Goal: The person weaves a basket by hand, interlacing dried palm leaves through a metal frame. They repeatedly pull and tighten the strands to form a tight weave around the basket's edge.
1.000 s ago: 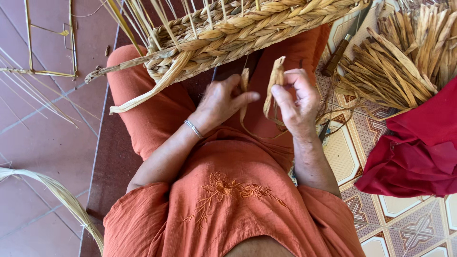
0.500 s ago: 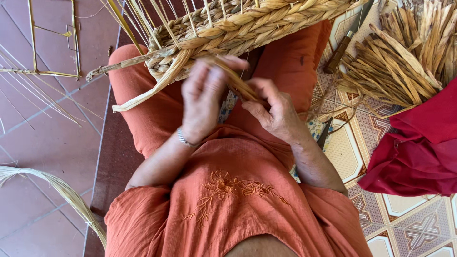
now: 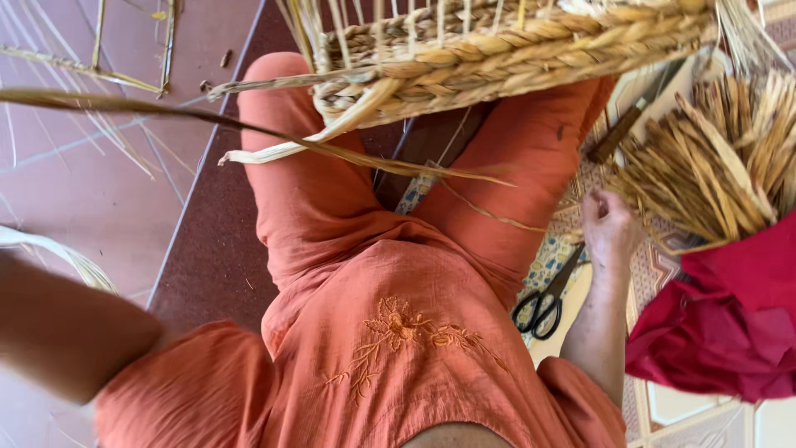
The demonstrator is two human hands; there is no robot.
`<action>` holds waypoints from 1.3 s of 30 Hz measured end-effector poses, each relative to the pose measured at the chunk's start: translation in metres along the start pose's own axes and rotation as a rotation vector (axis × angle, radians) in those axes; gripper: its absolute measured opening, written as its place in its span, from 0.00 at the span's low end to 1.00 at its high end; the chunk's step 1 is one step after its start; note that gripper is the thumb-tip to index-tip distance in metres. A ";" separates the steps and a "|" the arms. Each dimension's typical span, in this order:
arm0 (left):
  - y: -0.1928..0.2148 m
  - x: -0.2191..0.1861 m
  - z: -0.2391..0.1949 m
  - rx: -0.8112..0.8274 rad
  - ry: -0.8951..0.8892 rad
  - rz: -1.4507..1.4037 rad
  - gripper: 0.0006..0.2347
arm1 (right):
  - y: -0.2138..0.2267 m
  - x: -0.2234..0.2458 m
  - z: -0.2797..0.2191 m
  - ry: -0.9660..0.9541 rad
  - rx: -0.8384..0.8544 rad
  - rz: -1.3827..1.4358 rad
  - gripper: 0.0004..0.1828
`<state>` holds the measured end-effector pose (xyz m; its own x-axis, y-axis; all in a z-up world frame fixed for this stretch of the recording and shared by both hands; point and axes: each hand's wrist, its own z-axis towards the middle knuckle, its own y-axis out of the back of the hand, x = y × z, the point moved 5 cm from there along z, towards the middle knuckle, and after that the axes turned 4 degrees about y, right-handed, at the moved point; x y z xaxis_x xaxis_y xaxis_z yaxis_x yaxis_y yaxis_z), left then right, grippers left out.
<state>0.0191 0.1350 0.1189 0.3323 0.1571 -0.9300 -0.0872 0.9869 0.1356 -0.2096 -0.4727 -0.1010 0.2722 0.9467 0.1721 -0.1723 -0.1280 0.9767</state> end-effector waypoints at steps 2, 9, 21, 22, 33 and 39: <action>-0.008 0.000 -0.002 0.017 -0.048 0.196 0.05 | 0.017 0.021 0.018 0.123 -0.043 -0.241 0.26; -0.025 0.001 0.002 0.206 -0.256 0.532 0.04 | 0.087 0.173 0.085 0.391 -0.162 0.326 0.10; -0.142 0.041 0.008 0.419 -0.260 0.201 0.08 | 0.067 0.331 0.166 0.760 -0.176 0.618 0.08; -0.150 0.045 0.009 0.415 -0.236 0.163 0.08 | 0.067 0.332 0.166 0.779 -0.210 0.602 0.07; -0.174 0.045 -0.004 0.320 -0.345 0.246 0.08 | 0.090 0.340 0.138 0.829 -0.316 0.520 0.11; -0.191 0.051 -0.007 0.355 -0.473 0.531 0.07 | 0.074 0.332 0.150 0.825 -0.275 0.497 0.09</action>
<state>0.0459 -0.0453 0.0435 0.7011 0.5297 -0.4774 -0.0676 0.7158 0.6950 0.0099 -0.2118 0.0481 -0.6142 0.7266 0.3079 -0.3294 -0.5906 0.7367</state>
